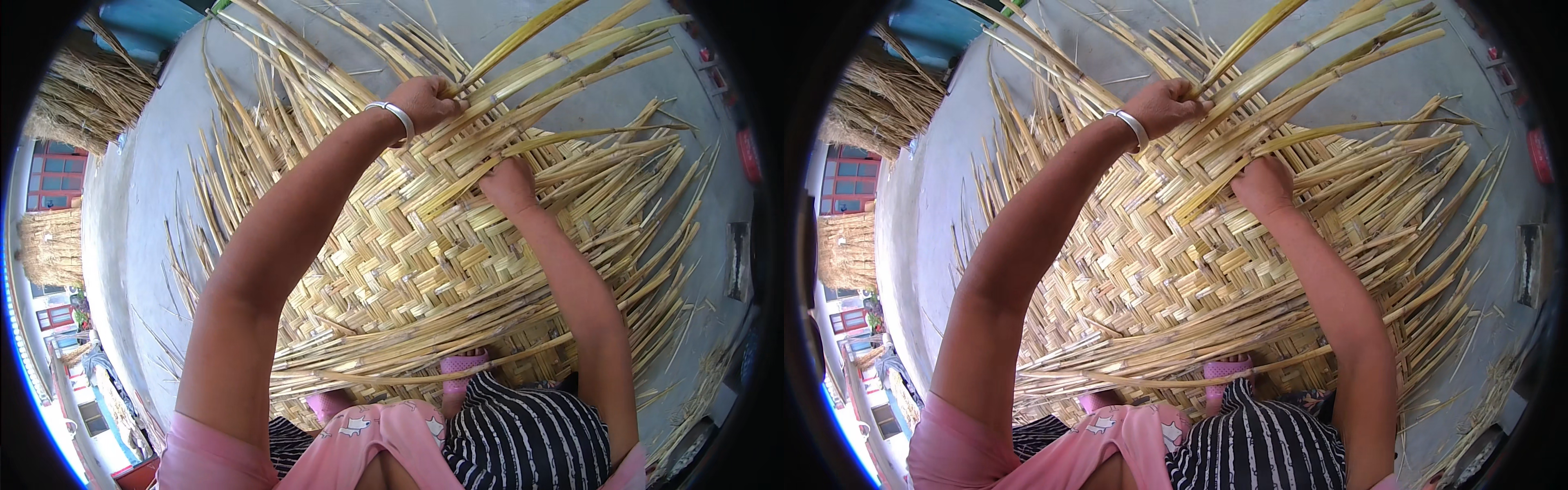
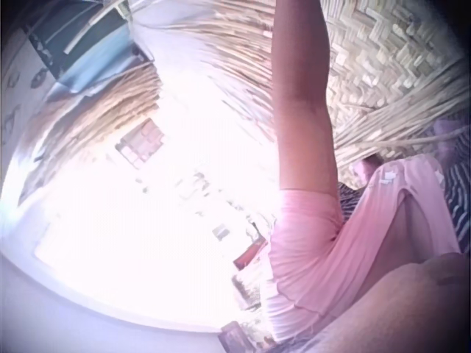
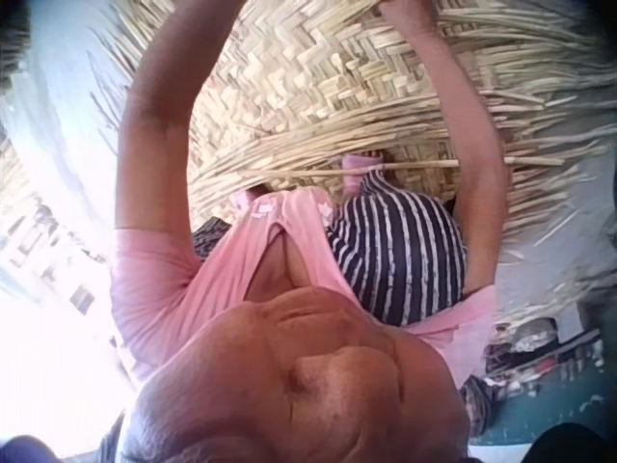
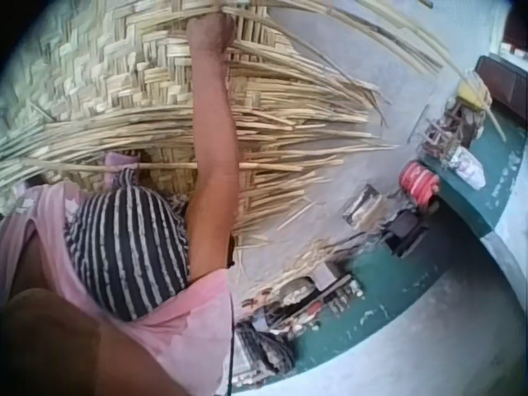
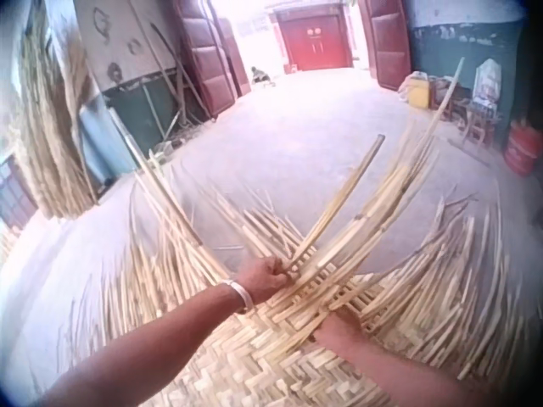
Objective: The person weaves a basket by hand using dried palm leaves. They interlace the leaves in a consistent pattern, gradually building up the structure of the basket.
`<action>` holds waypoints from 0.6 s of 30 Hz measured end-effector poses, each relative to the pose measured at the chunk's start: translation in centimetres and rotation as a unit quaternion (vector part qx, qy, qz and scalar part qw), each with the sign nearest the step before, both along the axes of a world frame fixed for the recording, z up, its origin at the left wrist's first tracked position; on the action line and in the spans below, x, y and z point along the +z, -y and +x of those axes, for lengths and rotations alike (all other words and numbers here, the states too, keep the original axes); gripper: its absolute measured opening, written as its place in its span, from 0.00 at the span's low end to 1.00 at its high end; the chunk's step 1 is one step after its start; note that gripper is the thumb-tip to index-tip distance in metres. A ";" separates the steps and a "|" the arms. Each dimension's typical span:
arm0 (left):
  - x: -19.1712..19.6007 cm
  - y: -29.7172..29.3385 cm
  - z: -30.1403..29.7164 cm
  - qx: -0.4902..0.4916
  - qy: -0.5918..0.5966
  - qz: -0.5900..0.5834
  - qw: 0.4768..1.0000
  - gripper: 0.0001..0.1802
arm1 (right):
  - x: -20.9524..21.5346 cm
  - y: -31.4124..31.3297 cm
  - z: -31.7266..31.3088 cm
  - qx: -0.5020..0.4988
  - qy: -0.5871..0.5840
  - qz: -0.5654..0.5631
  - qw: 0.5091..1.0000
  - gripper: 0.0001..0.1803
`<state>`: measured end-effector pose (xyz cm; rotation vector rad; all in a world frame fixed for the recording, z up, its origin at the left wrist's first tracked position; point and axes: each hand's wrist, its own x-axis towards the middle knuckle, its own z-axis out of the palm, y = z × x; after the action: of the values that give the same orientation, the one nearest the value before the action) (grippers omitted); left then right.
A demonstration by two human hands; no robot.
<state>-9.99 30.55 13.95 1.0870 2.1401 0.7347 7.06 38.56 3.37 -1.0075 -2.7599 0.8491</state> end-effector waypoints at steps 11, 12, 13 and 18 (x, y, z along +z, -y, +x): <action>-2.6 -1.3 0.1 0.037 -0.047 0.037 0.998 0.22 | -3.7 -2.5 -0.2 -0.139 -0.096 -0.229 0.959 0.19; -3.2 -1.1 0.0 0.040 -0.054 0.050 0.997 0.22 | -2.9 -2.3 -0.3 -0.136 -0.095 -0.279 0.946 0.18; -3.8 -1.0 -0.2 0.045 -0.065 0.044 0.996 0.21 | -1.4 -1.9 -0.5 -0.131 -0.095 -0.329 0.930 0.18; -4.4 -0.8 -0.9 0.043 -0.044 0.045 0.997 0.21 | 2.1 -1.8 -0.1 -0.078 -0.069 -0.470 0.877 0.21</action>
<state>-10.92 31.32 9.52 1.0985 2.2586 0.8450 6.96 40.37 5.49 -1.1541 -2.0297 2.2041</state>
